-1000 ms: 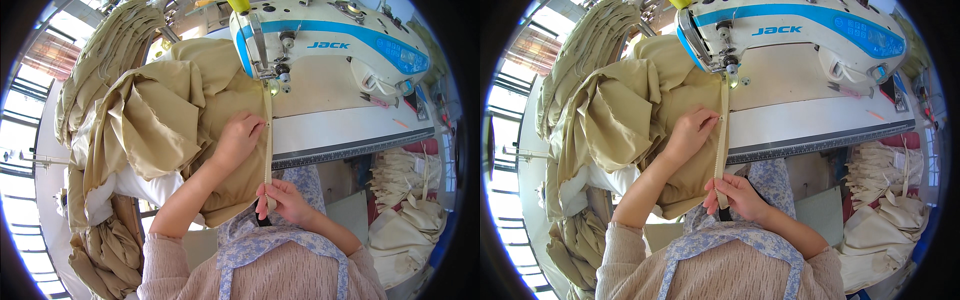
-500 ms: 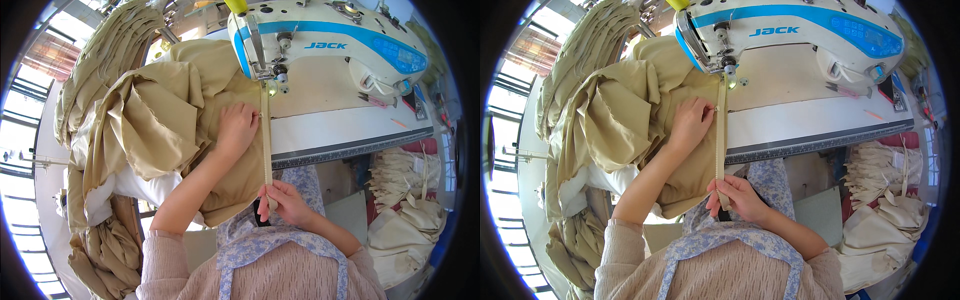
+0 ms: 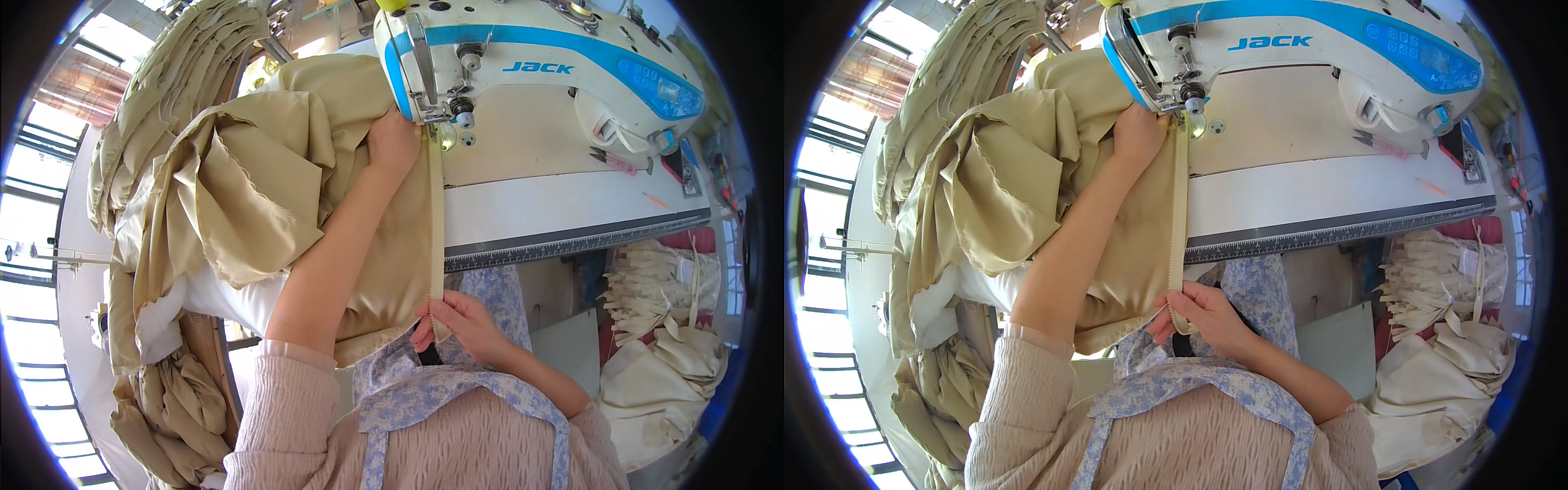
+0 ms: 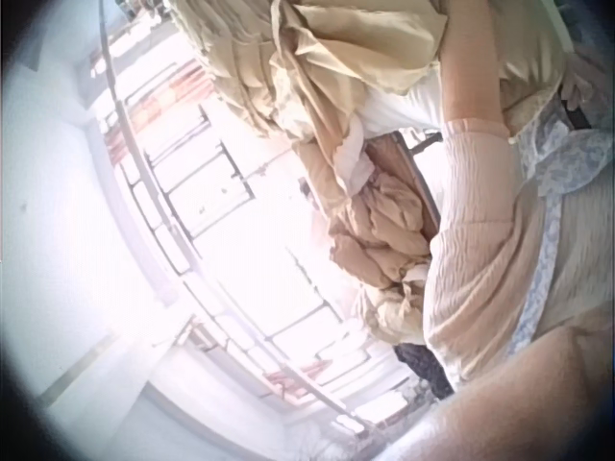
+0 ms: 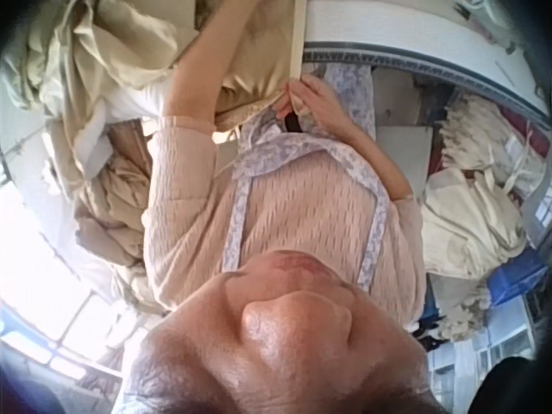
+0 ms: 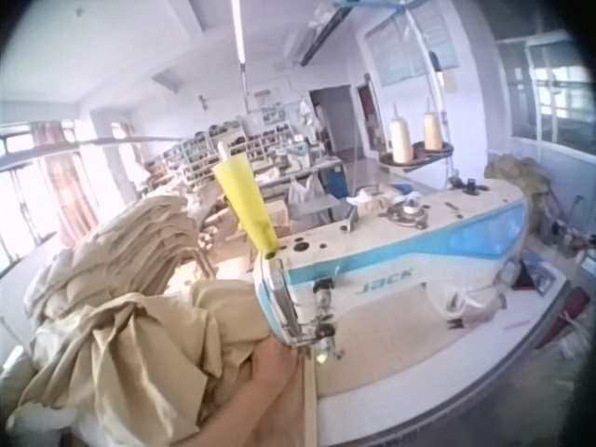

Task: The person sews a zipper onto a beige fabric item using a sewing machine. They align the zipper, guide the fabric under the presser foot, and stitch along the zipper edge. The person repeatedly adjusts the fabric and zipper to maintain alignment during sewing.

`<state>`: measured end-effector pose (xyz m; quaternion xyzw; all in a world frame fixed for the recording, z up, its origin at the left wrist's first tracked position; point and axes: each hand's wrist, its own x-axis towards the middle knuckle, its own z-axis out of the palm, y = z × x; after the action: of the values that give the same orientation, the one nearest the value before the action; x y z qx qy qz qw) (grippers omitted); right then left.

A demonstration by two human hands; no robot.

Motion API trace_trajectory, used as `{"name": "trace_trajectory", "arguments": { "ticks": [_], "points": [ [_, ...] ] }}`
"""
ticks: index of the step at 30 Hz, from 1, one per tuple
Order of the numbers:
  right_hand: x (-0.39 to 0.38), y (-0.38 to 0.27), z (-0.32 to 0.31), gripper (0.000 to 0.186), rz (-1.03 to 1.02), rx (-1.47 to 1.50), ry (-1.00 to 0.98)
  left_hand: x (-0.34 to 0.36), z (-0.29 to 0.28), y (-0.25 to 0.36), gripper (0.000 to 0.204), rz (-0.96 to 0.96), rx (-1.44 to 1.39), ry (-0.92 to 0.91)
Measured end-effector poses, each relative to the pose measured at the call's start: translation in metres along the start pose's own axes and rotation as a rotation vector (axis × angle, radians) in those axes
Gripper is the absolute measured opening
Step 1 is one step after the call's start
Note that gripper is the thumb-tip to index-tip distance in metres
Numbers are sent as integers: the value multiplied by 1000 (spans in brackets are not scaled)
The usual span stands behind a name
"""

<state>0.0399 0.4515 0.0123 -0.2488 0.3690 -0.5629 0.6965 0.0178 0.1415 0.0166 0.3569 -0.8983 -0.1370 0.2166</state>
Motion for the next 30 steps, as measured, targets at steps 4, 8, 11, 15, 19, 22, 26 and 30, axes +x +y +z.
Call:
{"name": "trace_trajectory", "arguments": {
  "ticks": [4, 8, 11, 15, 19, 22, 26, 30],
  "points": [
    [-5, 3, 9, 29, -159, -335, 121, -62, -62, 15, 46, 345, 125, -101],
    [-6, -8, 9, 21, -423, -713, 38, -141, -100, 39, 65, 619, 23, -185],
    [1, -16, 1, 18, -679, -960, -69, -154, -95, 36, 60, 612, 1, -112],
    [7, -1, -30, 29, -961, -1375, 85, -149, -102, 42, 48, 500, -3, 57],
    [30, 7, -34, 22, -1039, -1703, 343, -133, -111, 40, 34, 478, -24, 102],
    [41, -5, -32, 18, -1083, -1628, 293, -118, -112, 45, 26, 550, -12, 69],
    [33, -24, -44, 17, -1141, -1539, 226, -112, -101, 50, 16, 692, 9, -27],
    [24, -36, -48, 14, -1079, -1514, 169, -114, -82, 43, 15, 756, 57, -129]
  ]
}}
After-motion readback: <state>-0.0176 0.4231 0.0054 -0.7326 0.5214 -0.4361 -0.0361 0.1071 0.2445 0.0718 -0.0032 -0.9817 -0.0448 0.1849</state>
